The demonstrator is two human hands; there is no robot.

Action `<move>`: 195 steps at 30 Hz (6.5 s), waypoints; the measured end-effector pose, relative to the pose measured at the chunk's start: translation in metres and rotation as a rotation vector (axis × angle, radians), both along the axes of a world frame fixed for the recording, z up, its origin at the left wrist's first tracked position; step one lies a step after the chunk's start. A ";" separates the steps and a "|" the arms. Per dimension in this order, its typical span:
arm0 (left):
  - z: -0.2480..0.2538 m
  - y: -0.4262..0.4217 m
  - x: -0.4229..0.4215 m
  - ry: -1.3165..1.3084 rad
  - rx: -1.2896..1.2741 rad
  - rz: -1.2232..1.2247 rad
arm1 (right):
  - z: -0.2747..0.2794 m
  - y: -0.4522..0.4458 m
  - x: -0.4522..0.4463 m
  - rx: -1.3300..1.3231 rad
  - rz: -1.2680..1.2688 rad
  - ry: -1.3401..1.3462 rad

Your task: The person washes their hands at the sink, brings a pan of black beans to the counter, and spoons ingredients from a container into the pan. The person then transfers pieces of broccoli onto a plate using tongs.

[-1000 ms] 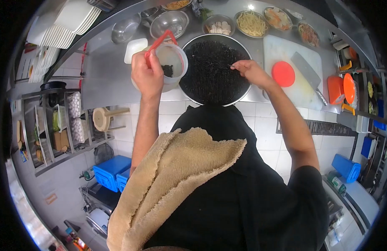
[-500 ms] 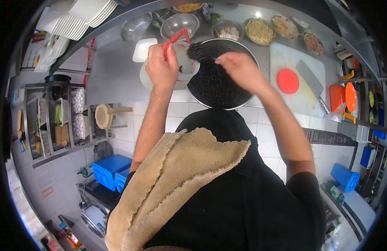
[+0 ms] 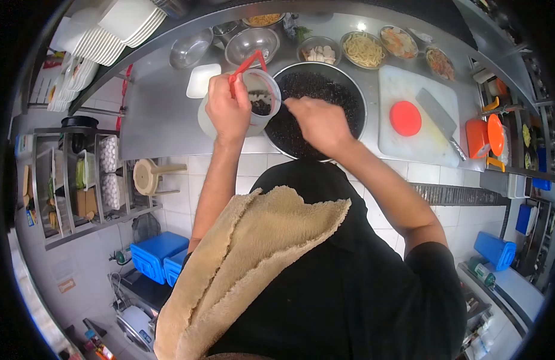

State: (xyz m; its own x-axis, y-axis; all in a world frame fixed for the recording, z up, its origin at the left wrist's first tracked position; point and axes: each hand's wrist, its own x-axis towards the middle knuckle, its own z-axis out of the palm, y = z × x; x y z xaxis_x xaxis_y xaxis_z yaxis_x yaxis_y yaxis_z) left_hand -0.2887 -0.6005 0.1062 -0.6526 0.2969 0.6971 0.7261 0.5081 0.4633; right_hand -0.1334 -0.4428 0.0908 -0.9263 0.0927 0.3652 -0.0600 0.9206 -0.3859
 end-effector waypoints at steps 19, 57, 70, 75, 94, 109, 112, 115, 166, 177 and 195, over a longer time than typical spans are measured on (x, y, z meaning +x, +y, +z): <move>-0.001 -0.002 0.003 -0.030 -0.011 0.015 | -0.117 0.114 0.018 -0.590 -0.265 -0.474; 0.002 -0.003 -0.001 -0.049 0.054 0.077 | 0.003 -0.026 -0.003 0.052 0.020 -0.061; 0.003 0.000 -0.002 -0.046 0.023 0.066 | -0.045 0.098 0.031 0.049 -0.436 -0.417; 0.004 0.002 -0.002 -0.065 0.026 0.055 | -0.079 0.116 -0.002 0.003 -0.389 -0.499; 0.003 0.011 0.002 -0.035 0.020 0.020 | -0.115 0.149 -0.007 -0.862 -0.003 -0.660; 0.006 0.020 -0.001 -0.065 -0.032 0.030 | -0.039 0.123 0.031 -1.265 -0.150 -0.610; 0.008 0.021 -0.001 -0.061 -0.042 0.046 | -0.009 0.118 0.024 -1.254 -0.136 -0.579; 0.007 0.021 -0.001 -0.065 -0.009 0.030 | 0.017 0.100 0.014 -1.136 -0.110 -0.541; 0.005 0.018 0.005 -0.041 0.007 0.045 | -0.136 0.094 0.031 -0.951 -0.252 -0.457; 0.004 0.022 0.006 -0.040 -0.011 0.035 | -0.083 0.092 0.042 -1.308 -0.342 -0.675; 0.004 0.021 0.004 -0.062 0.005 0.037 | 0.014 0.091 0.030 -1.083 -0.320 -0.405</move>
